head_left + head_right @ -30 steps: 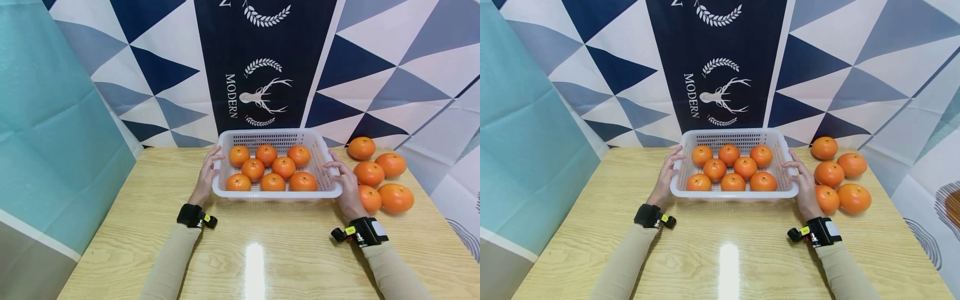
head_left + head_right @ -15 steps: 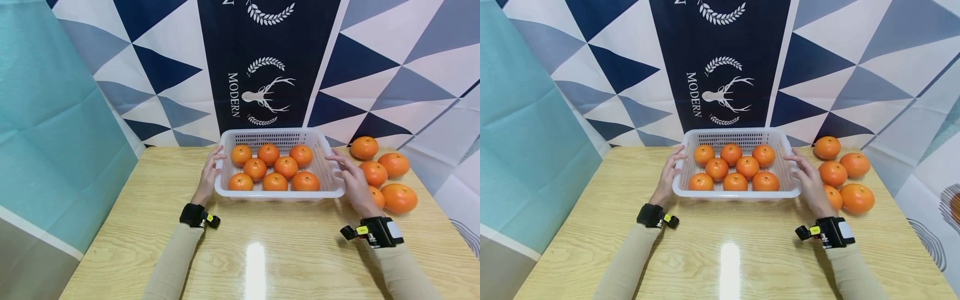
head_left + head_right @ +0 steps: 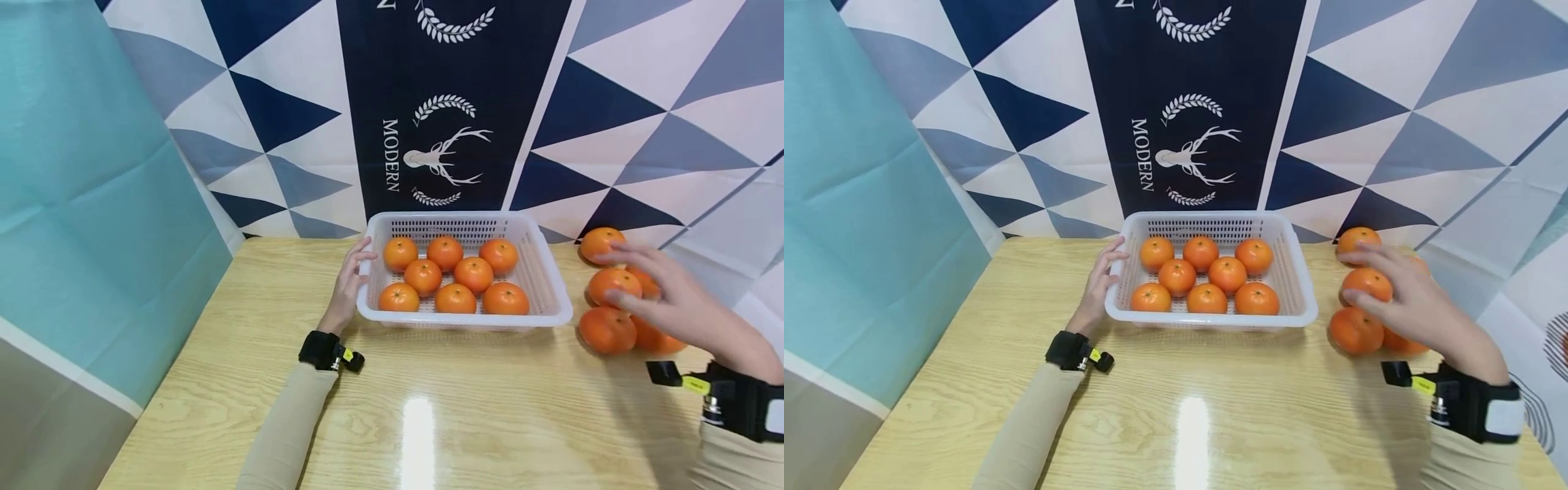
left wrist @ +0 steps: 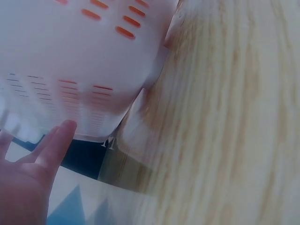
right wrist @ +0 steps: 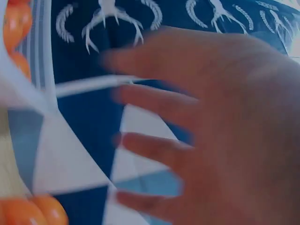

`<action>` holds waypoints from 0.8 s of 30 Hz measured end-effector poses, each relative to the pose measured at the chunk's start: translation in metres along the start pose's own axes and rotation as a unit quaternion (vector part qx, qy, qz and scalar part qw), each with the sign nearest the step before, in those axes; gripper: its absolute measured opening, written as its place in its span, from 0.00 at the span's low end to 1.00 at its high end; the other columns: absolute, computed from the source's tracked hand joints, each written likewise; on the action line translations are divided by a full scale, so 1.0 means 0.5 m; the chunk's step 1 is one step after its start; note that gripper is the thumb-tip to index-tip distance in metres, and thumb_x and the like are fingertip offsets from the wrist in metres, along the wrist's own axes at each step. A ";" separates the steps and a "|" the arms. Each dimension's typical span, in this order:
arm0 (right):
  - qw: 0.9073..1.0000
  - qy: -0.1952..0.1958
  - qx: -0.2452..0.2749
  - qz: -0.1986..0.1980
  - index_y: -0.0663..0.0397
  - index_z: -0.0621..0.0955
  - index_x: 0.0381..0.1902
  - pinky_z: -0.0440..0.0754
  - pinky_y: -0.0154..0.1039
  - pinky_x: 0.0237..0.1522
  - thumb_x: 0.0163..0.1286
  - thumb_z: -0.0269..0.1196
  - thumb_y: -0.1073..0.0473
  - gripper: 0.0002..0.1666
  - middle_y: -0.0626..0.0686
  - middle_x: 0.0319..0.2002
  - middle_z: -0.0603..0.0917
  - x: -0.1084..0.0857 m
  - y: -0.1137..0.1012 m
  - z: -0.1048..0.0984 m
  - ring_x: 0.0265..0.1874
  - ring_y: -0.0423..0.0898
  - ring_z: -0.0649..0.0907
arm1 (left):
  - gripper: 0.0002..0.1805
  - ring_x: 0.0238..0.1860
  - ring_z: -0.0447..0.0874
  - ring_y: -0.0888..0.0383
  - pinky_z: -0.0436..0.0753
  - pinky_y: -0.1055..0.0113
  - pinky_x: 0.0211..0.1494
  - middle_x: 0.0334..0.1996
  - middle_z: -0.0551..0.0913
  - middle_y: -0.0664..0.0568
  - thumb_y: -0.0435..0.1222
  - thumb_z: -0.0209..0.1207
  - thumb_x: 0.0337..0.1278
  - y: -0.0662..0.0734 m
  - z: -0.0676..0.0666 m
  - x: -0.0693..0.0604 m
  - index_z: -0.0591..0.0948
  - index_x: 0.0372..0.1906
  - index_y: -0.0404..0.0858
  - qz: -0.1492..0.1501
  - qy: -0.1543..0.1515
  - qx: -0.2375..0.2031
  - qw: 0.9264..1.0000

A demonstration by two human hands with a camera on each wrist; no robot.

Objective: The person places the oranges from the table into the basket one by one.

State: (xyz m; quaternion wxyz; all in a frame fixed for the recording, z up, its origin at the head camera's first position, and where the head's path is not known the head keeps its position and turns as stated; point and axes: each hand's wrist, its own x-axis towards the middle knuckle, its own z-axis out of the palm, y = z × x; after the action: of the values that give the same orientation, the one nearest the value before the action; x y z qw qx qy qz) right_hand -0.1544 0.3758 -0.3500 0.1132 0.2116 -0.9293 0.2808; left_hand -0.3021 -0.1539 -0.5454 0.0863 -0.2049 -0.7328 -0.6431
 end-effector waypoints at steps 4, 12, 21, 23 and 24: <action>0.994 -0.076 -0.084 -0.011 0.59 0.87 0.64 0.76 0.79 0.61 0.60 0.83 0.61 0.34 0.79 0.71 0.80 -0.017 0.021 -0.006 0.67 0.78 0.76 | 0.27 0.94 0.52 0.51 0.59 0.29 0.91 0.91 0.61 0.63 0.33 0.48 0.71 -0.001 -0.005 -0.002 0.82 0.69 0.50 0.005 -0.004 0.000 1.000; 0.972 -0.190 -0.133 0.046 0.59 0.89 0.61 0.83 0.66 0.54 0.58 0.86 0.55 0.34 0.76 0.67 0.84 -0.016 0.054 0.007 0.61 0.73 0.83 | 0.27 0.93 0.54 0.61 0.59 0.35 0.93 0.90 0.62 0.67 0.33 0.48 0.71 -0.002 0.001 0.003 0.82 0.69 0.52 0.014 -0.006 0.002 1.000; 0.954 -0.261 -0.110 0.097 0.56 0.87 0.64 0.83 0.52 0.49 0.62 0.84 0.51 0.35 0.70 0.65 0.85 -0.002 0.055 0.022 0.49 0.59 0.82 | 0.27 0.93 0.55 0.56 0.61 0.36 0.92 0.90 0.63 0.61 0.32 0.48 0.69 0.016 0.010 -0.003 0.82 0.68 0.50 0.014 0.004 0.005 1.000; 0.950 -0.274 -0.100 0.108 0.57 0.86 0.67 0.83 0.51 0.49 0.63 0.83 0.50 0.37 0.71 0.66 0.84 0.001 0.059 0.025 0.49 0.58 0.82 | 0.26 0.93 0.55 0.52 0.63 0.35 0.92 0.91 0.63 0.58 0.34 0.49 0.69 0.018 0.012 -0.005 0.82 0.68 0.48 0.017 0.008 0.007 1.000; 0.949 -0.279 -0.098 0.109 0.58 0.85 0.68 0.84 0.53 0.51 0.63 0.83 0.51 0.38 0.71 0.67 0.83 0.003 0.060 0.027 0.51 0.59 0.83 | 0.26 0.93 0.55 0.51 0.63 0.34 0.91 0.91 0.63 0.57 0.34 0.49 0.69 0.017 0.011 -0.005 0.82 0.68 0.47 0.017 0.008 0.007 1.000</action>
State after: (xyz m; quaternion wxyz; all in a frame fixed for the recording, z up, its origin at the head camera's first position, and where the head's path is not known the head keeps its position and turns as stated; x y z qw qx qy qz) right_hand -0.1705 0.3905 -0.3747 -0.1612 0.1671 -0.9641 0.1288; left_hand -0.2958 -0.1481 -0.5396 0.1047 -0.2118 -0.7326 -0.6383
